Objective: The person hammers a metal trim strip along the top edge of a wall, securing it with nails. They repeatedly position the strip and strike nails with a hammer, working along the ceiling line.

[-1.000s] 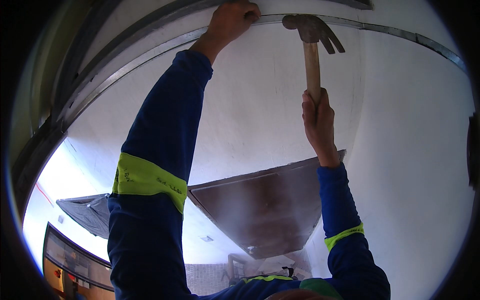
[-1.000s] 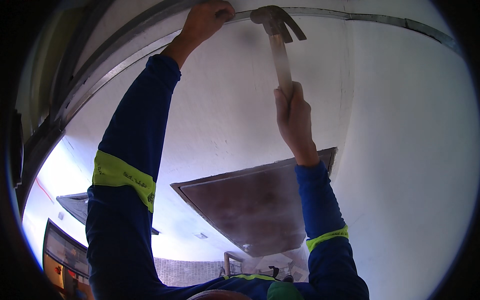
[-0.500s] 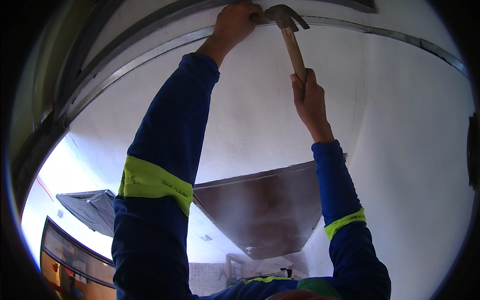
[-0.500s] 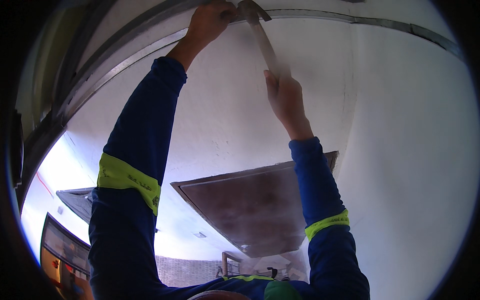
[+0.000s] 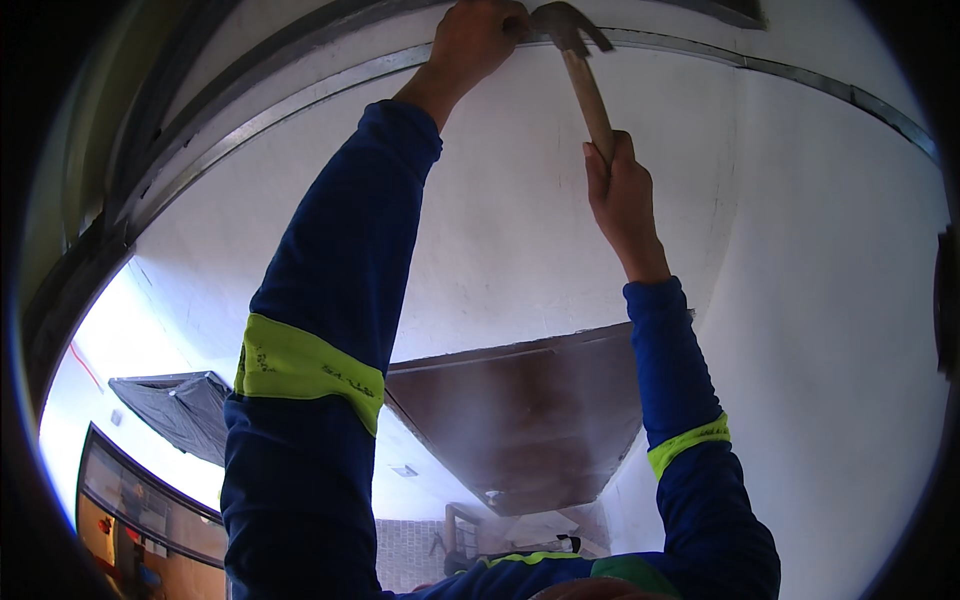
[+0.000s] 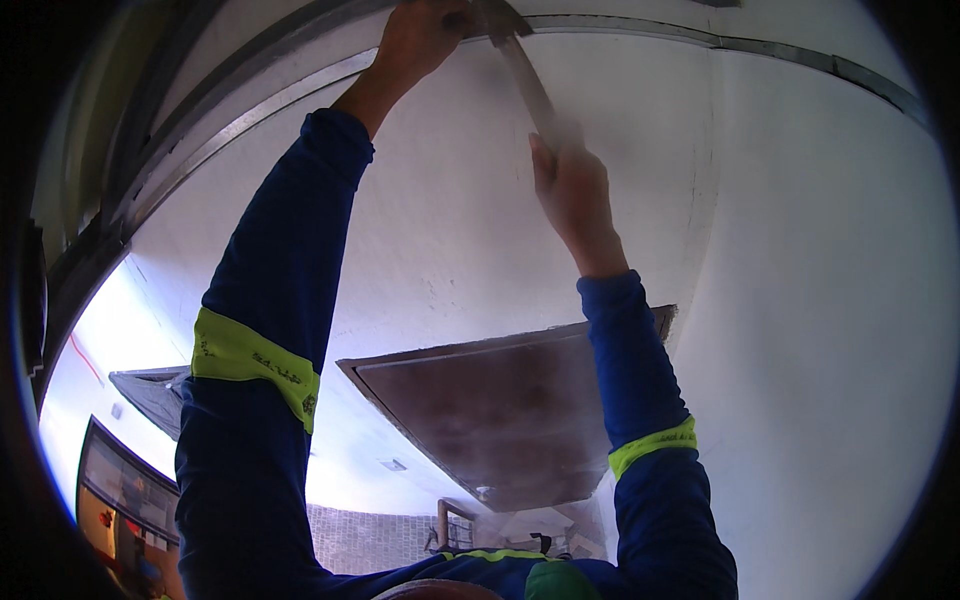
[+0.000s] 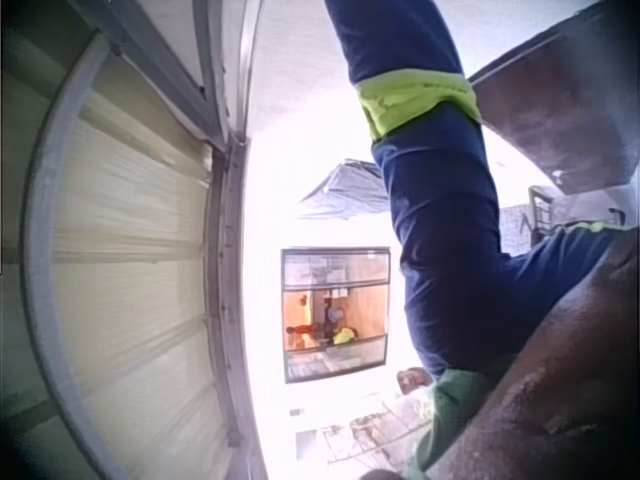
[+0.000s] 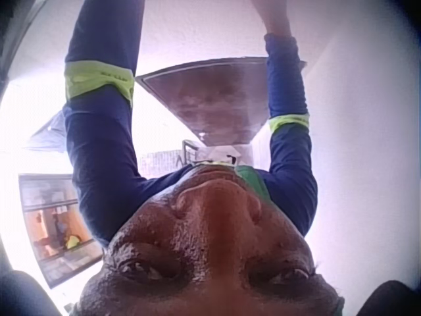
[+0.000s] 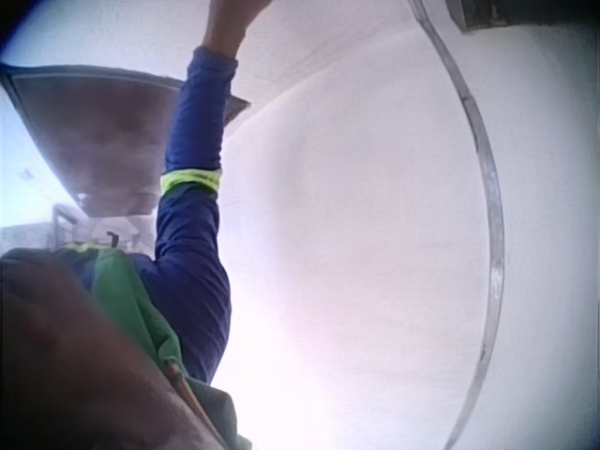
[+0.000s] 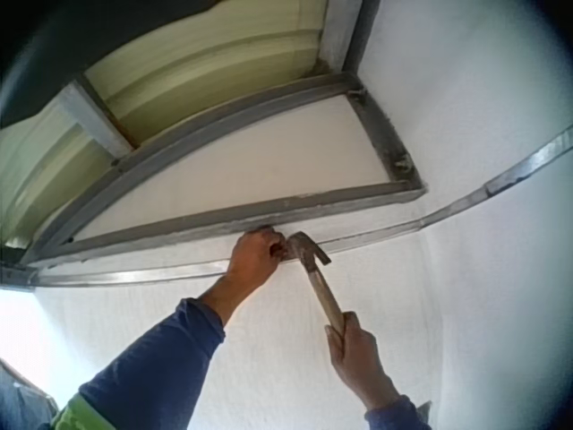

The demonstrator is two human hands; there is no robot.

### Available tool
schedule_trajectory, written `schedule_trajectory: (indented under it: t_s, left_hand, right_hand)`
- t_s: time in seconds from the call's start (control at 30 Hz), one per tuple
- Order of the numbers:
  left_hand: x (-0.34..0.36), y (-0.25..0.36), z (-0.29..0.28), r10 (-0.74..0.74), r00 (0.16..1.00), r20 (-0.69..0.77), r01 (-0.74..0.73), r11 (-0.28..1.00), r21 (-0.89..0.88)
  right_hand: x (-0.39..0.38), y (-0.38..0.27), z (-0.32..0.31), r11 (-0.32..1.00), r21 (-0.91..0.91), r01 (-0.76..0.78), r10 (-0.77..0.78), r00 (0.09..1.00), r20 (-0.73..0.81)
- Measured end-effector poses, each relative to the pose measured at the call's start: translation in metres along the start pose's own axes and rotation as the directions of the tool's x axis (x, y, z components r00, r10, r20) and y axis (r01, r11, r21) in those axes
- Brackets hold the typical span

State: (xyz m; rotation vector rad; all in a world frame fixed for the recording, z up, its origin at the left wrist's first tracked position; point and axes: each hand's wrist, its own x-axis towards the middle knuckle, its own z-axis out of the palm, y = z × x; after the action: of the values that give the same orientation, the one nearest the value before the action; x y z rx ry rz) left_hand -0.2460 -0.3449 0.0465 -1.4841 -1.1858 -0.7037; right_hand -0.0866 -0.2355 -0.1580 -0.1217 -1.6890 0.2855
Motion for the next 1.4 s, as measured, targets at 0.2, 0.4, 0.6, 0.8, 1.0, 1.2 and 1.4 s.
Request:
schedule_trajectory:
  t_s: [0.2, 0.4, 0.6, 0.8, 1.0, 1.2, 1.4]
  left_hand:
    - [0.001, 0.001, 0.0, -0.004, 1.0, -0.005, 0.004, 1.0, 0.016]
    - [0.003, 0.002, 0.001, 0.01, 0.998, -0.063, -0.008, 1.0, 0.029]
    - [0.004, 0.001, 0.001, -0.062, 0.998, 0.024, 0.063, 0.997, -0.044]
    - [0.005, 0.0, 0.002, 0.019, 0.999, -0.05, -0.015, 0.997, 0.078]
    - [0.003, 0.001, 0.001, -0.086, 0.995, 0.059, 0.087, 0.996, -0.019]
    - [0.005, 0.003, 0.0, -0.098, 0.994, 0.037, 0.094, 0.99, 0.105]
    - [-0.007, 0.007, -0.021, -0.019, 0.994, 0.108, 0.025, 0.998, -0.051]
  right_hand:
    - [-0.003, -0.005, -0.007, 0.997, 0.042, 0.063, -0.059, 0.995, -0.086]
    - [0.003, -0.007, -0.009, 1.0, -0.001, 0.012, -0.012, 1.0, -0.018]
    - [0.002, -0.009, -0.013, 0.994, 0.067, 0.084, -0.077, 0.991, -0.106]
    - [0.004, -0.009, -0.014, 0.999, -0.013, 0.035, -0.035, 0.999, -0.021]
    - [0.003, -0.005, -0.015, 0.984, 0.077, 0.157, -0.145, 0.978, -0.151]
    - [0.002, -0.007, -0.017, 0.998, -0.035, 0.052, -0.052, 0.999, -0.001]
    - [-0.017, -0.014, -0.034, 0.997, 0.076, -0.024, 0.024, 1.0, -0.006]
